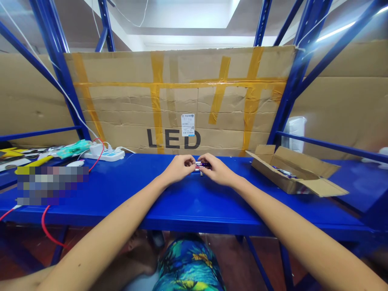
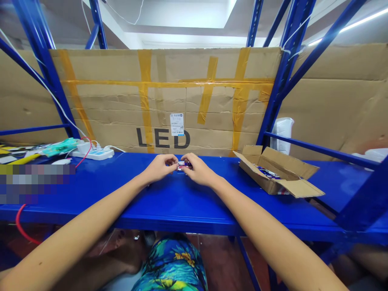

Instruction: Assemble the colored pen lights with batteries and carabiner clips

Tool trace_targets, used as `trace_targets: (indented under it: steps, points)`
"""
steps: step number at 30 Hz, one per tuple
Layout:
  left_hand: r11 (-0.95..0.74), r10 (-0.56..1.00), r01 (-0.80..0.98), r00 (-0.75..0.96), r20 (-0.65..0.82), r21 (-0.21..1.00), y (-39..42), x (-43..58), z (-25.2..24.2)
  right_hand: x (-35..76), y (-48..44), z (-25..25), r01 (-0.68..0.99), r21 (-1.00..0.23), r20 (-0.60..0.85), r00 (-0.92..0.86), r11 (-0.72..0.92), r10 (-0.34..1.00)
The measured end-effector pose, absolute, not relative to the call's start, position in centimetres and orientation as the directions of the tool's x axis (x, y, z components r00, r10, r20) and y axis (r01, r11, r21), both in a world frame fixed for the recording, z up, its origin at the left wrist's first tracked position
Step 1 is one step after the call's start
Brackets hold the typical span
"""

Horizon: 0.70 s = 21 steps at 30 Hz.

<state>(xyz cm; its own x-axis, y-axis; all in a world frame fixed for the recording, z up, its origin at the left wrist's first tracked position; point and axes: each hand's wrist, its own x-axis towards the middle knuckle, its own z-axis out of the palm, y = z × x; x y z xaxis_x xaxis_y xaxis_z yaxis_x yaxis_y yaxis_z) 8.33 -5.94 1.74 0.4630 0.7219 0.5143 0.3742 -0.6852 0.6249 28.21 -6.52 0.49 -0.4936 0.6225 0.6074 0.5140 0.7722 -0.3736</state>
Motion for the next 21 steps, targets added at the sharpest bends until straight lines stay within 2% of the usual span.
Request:
trace_targets:
  steps: [5,8,16,21]
  points:
    - [-0.663,0.731,0.355,0.496,0.469,0.659,-6.14,8.28,1.72,28.29,-6.75,0.32,0.545,-0.219,0.672,-0.517,0.809,0.53]
    - [-0.669,0.718,0.335,0.521,0.461,0.664,-6.22,8.13,1.69,28.25,-6.95,0.44,0.523,-0.186,0.677,-0.545,0.832,0.494]
    - [-0.675,0.708,0.348,0.553,0.438,0.651,-6.89,7.96,2.07,28.23,-7.19,0.54,0.481,-0.235,0.675,-0.544,0.845,0.498]
    - [-0.715,0.674,0.353,0.575,0.464,0.603,-6.7,7.98,1.69,28.04,-7.12,0.68,0.493,-0.377,0.632,-0.481,0.784,0.607]
